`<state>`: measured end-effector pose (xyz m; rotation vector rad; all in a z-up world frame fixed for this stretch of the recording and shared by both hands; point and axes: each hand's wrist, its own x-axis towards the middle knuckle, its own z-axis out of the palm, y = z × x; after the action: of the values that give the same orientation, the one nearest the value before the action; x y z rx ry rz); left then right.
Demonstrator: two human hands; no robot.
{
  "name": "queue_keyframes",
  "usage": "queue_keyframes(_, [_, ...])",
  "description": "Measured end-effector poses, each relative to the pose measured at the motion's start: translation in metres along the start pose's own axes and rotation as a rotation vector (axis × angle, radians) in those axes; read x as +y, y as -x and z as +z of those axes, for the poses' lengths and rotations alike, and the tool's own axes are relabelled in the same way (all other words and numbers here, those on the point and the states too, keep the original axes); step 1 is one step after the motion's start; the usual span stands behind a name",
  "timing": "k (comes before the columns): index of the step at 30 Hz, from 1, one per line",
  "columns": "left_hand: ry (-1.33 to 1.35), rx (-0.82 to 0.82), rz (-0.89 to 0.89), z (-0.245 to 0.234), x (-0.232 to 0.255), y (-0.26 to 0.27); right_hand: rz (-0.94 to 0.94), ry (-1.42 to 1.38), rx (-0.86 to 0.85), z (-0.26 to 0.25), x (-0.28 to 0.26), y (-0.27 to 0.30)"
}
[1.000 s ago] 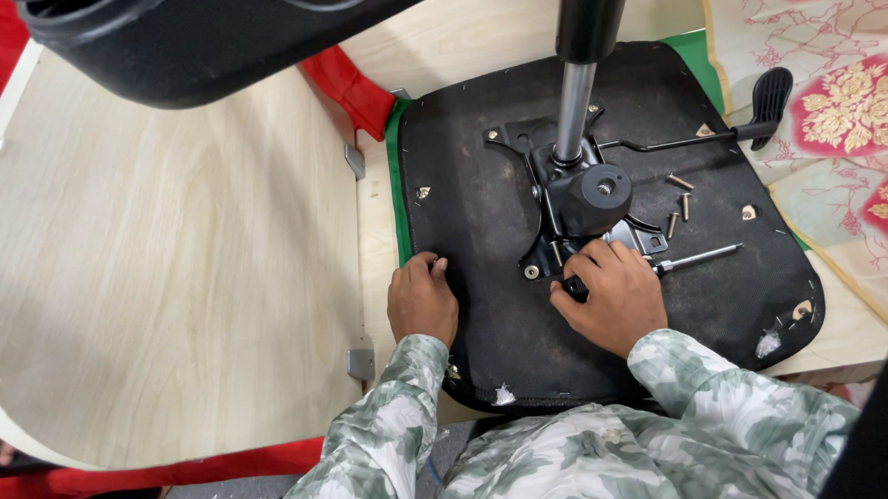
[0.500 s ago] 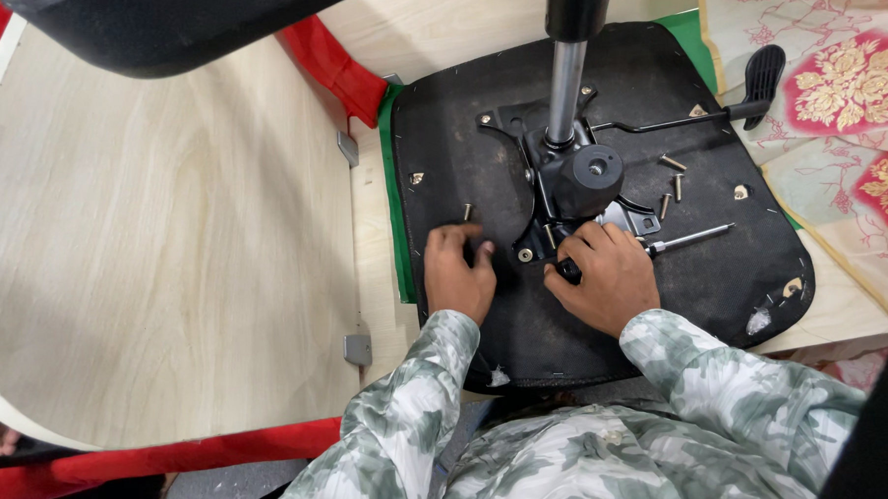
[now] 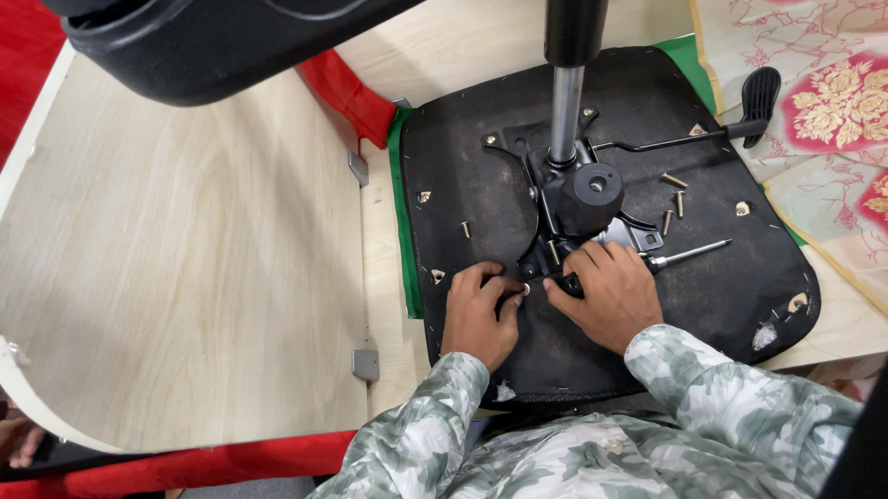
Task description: The person uses a screwdriver to fasten screws into the underside of an office chair seat, securing the seat to the central gas-lift mechanism. The person works on multiple screw holes around the seat base.
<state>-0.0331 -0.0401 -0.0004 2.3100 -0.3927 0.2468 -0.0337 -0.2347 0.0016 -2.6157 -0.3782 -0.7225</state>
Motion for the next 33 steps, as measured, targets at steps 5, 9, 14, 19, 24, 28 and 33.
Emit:
queue_keyframes(5, [-0.107, 0.153, -0.118, -0.013, -0.018, -0.006, 0.003, -0.079, -0.118, -0.008, -0.009, -0.017])
queue_keyframes(9, [-0.068, 0.154, -0.21, -0.025, -0.039, -0.021, 0.144, -0.226, -0.2, -0.013, -0.031, -0.049])
queue_keyframes(14, [0.066, 0.267, -0.317, -0.04, -0.069, -0.047, 0.187, -0.518, -0.208, -0.006, -0.057, -0.105])
queue_keyframes(19, [0.152, 0.319, -0.334, -0.041, -0.088, -0.08, 0.176, -0.89, -0.061, 0.012, -0.068, -0.178])
queue_keyframes(24, [0.179, 0.248, -0.309, -0.032, -0.103, -0.101, 0.377, -1.179, -0.02, 0.025, -0.068, -0.221])
queue_keyframes(28, [0.208, 0.227, -0.196, -0.023, -0.103, -0.103, 0.327, -1.161, 0.01, 0.036, -0.074, -0.235])
queue_keyframes(33, [0.05, 0.349, -0.162, -0.006, -0.116, -0.111, 0.255, -1.151, 0.043, 0.063, -0.076, -0.234])
